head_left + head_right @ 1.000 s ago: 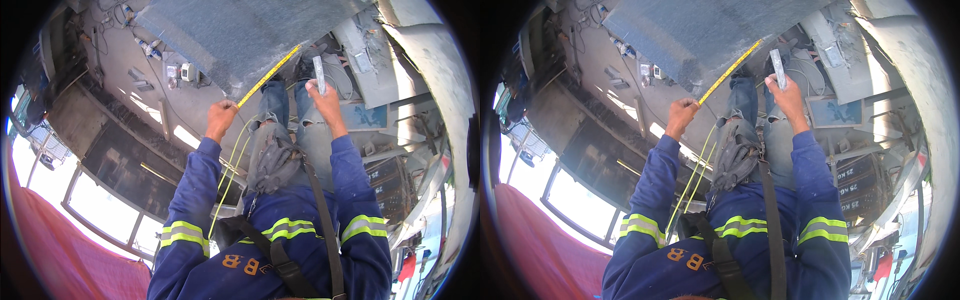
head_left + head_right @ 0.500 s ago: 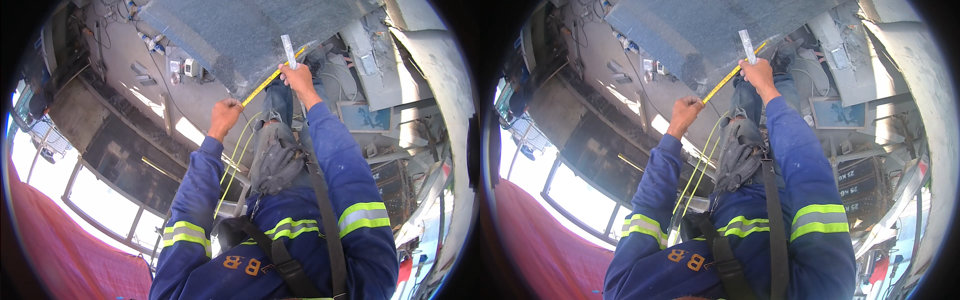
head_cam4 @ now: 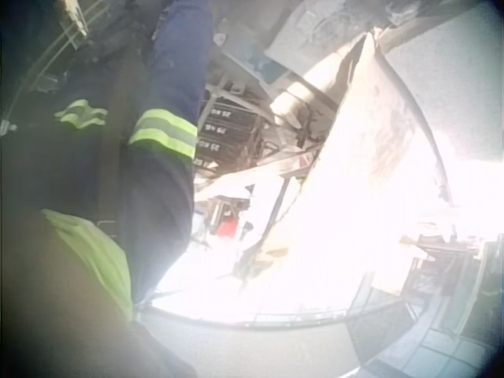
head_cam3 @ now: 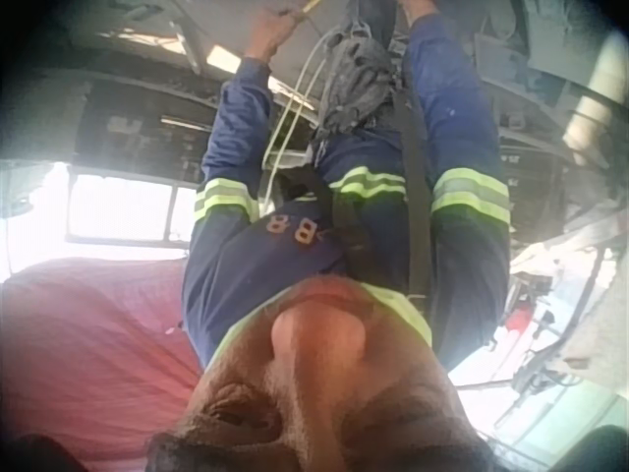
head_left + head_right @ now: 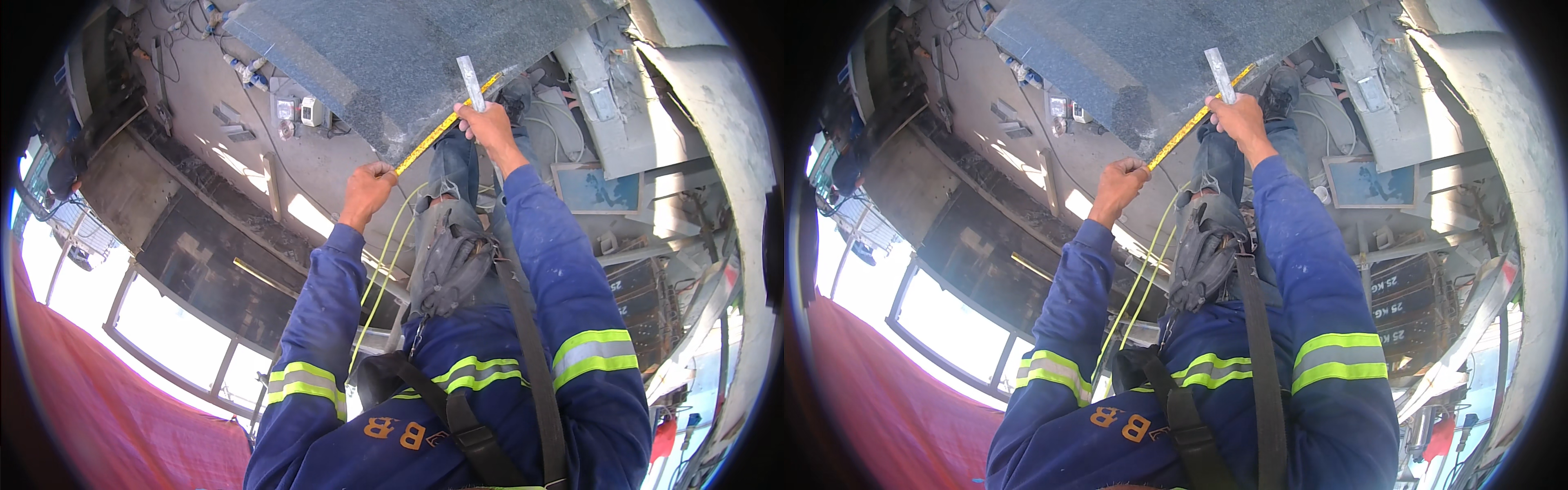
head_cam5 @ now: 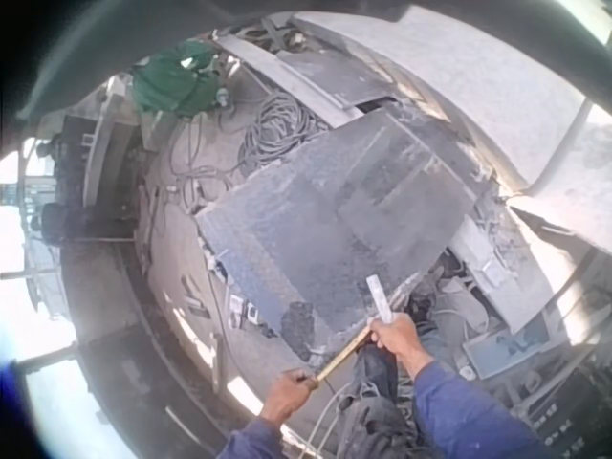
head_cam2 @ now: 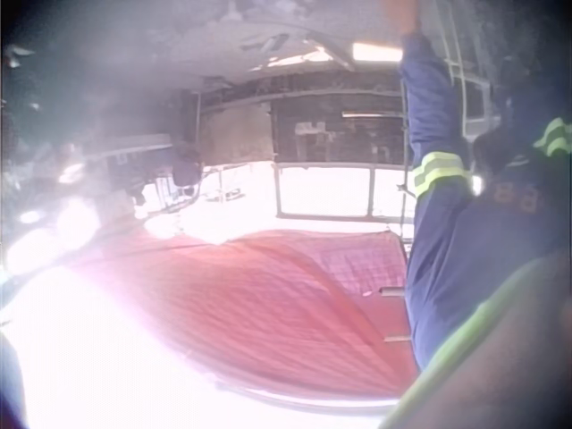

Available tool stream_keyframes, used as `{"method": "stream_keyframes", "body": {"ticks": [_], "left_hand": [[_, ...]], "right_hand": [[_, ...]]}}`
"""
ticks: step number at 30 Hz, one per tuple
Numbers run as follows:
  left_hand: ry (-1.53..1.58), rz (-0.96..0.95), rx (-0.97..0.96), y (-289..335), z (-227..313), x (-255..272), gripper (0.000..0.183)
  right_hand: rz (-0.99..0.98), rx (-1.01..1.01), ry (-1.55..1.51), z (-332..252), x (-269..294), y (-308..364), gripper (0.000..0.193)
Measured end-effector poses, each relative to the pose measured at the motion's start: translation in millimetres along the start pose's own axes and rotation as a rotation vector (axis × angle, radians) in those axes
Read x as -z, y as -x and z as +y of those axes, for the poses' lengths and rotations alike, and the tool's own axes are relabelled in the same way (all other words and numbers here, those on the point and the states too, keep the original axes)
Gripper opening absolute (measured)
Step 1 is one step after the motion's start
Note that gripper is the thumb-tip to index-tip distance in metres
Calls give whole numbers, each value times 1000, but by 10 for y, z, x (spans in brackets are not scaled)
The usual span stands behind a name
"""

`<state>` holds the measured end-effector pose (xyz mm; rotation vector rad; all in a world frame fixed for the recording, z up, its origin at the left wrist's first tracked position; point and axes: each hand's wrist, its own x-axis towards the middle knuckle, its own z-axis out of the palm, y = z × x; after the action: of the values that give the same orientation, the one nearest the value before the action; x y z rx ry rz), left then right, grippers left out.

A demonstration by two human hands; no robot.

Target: The person measures a wall opening and a large stone tile using a tape measure and a metal ruler, then marks the tile with a pencil. The person repeats measurements and marks the tile multiple times while working on a construction site.

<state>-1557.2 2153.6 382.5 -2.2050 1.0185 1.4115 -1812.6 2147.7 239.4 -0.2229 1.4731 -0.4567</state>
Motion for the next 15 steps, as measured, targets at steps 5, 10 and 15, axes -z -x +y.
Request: {"method": "stream_keyframes", "body": {"ticks": [5,10,15], "left_hand": [[1,-29,7,-4,23,33,18],[-15,-25,25,3,81,45,18],[39,-30,65,-28,62,25,16]], "right_hand": [[-15,-6,2,23,11,-38,32],[-40,-8,-3,9,32,-50,33],[-110,-31,43,-84,225,122,32]]}}
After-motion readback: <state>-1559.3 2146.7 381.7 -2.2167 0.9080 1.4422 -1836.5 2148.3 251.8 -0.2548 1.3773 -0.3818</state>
